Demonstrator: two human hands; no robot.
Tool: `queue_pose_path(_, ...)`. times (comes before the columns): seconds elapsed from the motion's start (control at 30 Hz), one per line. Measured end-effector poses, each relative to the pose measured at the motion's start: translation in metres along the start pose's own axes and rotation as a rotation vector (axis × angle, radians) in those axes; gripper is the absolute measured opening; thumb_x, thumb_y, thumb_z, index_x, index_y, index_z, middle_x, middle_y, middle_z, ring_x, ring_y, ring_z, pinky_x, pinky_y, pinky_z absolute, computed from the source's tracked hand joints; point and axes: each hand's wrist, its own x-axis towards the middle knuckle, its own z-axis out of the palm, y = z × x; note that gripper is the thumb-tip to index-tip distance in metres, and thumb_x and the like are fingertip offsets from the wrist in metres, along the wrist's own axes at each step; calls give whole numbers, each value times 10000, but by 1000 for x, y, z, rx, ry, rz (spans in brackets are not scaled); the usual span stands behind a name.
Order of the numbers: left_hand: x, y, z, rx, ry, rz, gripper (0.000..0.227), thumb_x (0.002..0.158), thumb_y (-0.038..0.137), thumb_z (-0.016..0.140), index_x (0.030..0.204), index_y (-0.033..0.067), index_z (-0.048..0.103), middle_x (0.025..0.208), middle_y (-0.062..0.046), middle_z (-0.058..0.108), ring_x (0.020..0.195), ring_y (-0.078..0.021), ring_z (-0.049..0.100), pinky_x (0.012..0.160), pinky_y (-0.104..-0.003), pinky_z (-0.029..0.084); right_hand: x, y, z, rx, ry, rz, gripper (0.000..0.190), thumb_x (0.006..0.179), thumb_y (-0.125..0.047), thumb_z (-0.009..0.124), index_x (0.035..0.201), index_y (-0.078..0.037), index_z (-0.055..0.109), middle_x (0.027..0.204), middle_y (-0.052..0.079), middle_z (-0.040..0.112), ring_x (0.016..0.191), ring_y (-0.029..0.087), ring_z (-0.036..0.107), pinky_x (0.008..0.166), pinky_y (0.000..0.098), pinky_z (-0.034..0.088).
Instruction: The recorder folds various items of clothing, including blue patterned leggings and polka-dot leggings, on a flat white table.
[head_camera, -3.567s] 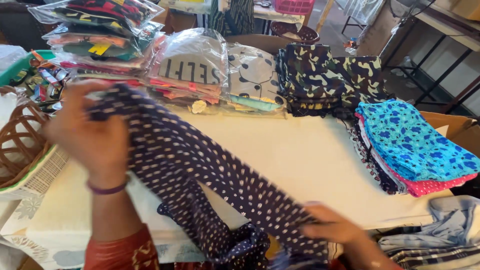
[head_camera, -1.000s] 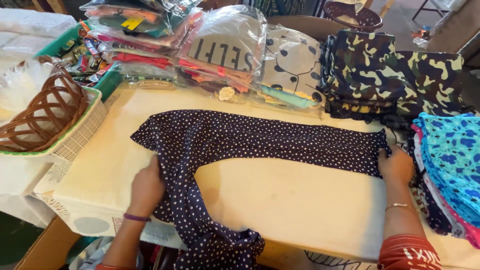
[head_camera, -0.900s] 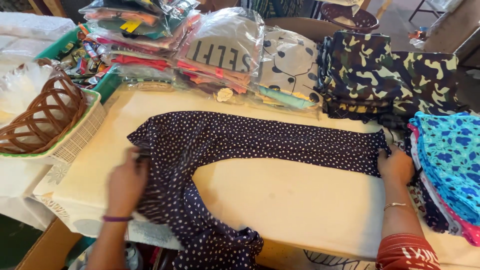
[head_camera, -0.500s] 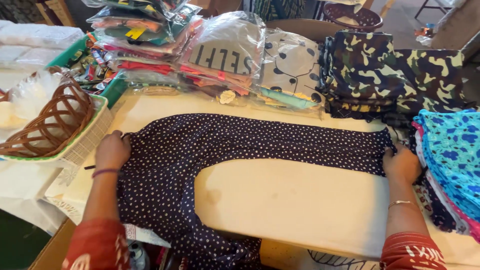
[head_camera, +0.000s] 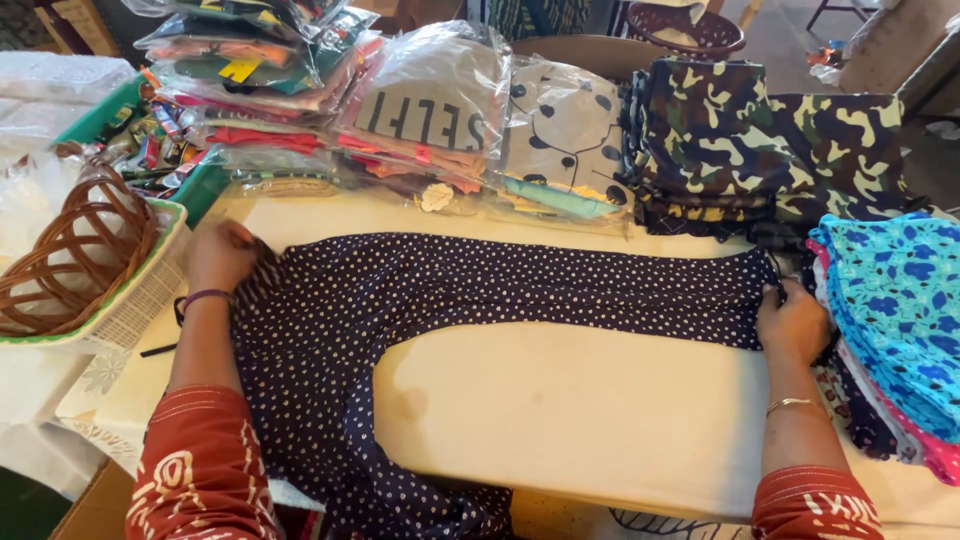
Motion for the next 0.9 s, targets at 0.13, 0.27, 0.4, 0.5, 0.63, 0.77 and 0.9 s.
queue_pose_path(0.13,-24,54,-54,-2,734,412,41,907,68,688,900,98,661,876,-139,682,912,-401,631,775,-518,501,5,-4,-3,83,46,-1,360,1024,-409,672,1234,-131,763,1031,256,734,944,462,694,808,539,547)
queue_pose_path(0.27,-9,72,-68,14,879,488,99,929,-1,610,856,67,614,943,-134,659,963,-386,627,816,-508,499,21,6,13,239,121,-45,384,1004,-376,690,1246,-84,744,1080,280,707,978,469,676,819,540,537)
queue_pose_path(0.4,29,60,-30,97,897,405,61,962,40,617,916,67,647,975,-134,658,889,-383,621,732,-507,488,33,-6,13,192,131,-48,366,1017,-359,678,1228,-68,749,1074,276,718,981,468,683,845,539,541)
queue_pose_path(0.5,46,46,13,86,882,371,133,965,98,637,833,105,650,966,-120,676,901,-371,632,742,-496,508,32,-15,13,115,114,-33,339,1031,-366,656,1224,-107,755,1068,261,727,956,461,692,816,547,546)
queue_pose_path(0.63,53,23,63,250,614,247,107,1001,140,628,910,136,685,958,-120,703,922,-354,647,736,-493,508,28,-20,21,-131,54,-32,285,1020,-392,636,1205,-216,763,1013,191,762,910,416,724,770,541,560)
queue_pose_path(0.77,32,46,55,461,900,358,320,774,158,656,1070,222,761,1262,-131,752,1007,-330,672,765,-433,519,26,-19,24,-197,29,-72,353,957,-447,658,1234,-249,750,1028,157,767,882,405,731,712,542,567)
queue_pose_path(0.9,-15,130,19,354,826,611,462,696,236,729,1150,155,758,1171,-165,744,1089,-398,666,841,-473,506,24,-17,25,-234,-43,-38,371,984,-447,643,1297,-271,738,998,182,767,883,408,735,717,540,571)
